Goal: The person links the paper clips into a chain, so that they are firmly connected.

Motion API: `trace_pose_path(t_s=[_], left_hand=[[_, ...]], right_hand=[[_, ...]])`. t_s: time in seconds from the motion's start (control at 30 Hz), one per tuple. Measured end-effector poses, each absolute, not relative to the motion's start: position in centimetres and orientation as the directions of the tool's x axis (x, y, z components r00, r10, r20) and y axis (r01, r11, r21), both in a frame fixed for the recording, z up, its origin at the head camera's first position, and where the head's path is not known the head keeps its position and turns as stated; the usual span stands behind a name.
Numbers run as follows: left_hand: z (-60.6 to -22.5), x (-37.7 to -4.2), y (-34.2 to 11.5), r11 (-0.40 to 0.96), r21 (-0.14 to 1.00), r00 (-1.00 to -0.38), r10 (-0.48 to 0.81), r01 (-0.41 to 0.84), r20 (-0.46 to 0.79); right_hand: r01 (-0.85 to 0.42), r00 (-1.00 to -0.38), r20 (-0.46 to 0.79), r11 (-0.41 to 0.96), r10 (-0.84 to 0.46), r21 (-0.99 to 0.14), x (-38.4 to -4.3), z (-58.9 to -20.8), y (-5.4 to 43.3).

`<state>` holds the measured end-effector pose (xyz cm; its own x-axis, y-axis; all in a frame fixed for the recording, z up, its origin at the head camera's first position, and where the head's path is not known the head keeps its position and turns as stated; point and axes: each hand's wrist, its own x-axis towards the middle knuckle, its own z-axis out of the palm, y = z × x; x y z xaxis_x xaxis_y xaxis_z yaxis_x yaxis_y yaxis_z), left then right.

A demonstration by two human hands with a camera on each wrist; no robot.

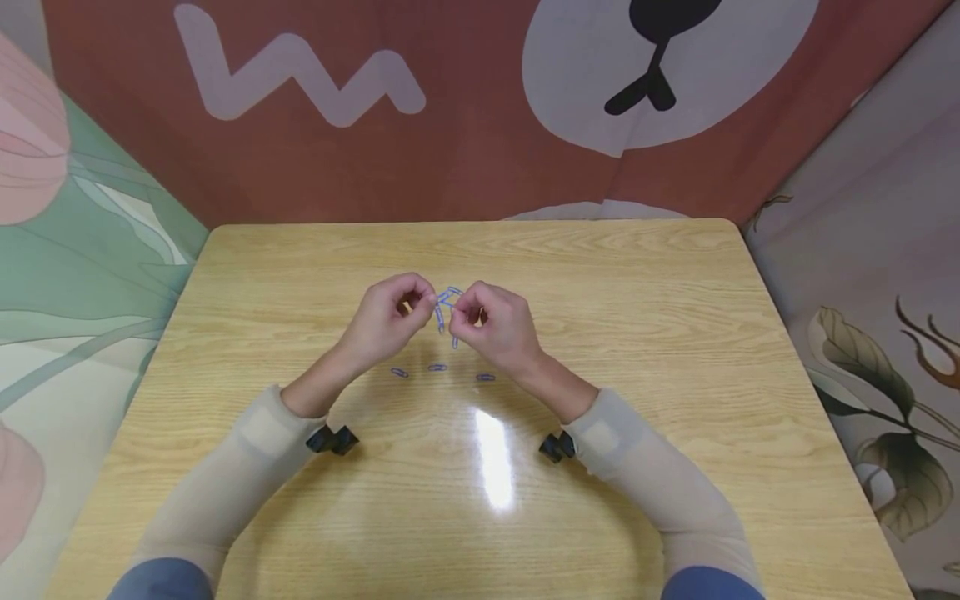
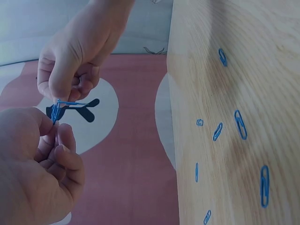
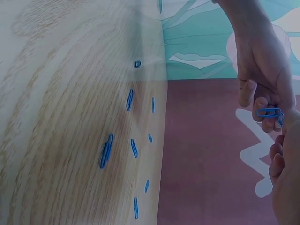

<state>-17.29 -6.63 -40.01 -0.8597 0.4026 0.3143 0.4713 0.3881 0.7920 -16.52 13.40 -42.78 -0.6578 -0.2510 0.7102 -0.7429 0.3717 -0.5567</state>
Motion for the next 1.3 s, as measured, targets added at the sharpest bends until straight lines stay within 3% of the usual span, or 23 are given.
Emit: trace_pose_path(t_s=[0.33,1.3], left_hand=[[-40.0,-17.4,-6.2,0.393,0.787,-0.862,0.385,0.476,0.329],[-40.2,-17.4,-6.5,0.372,0.789,-0.856,0.377,0.490,0.354]], right_hand=[[-0.785,-0.590,0.775,0.383,-0.226,-0.486,-16.7,-43.1,12.6],[-0.787,-0.608,0.735,0.351,-0.302,-0.507,-16.9,-42.9,12.6]])
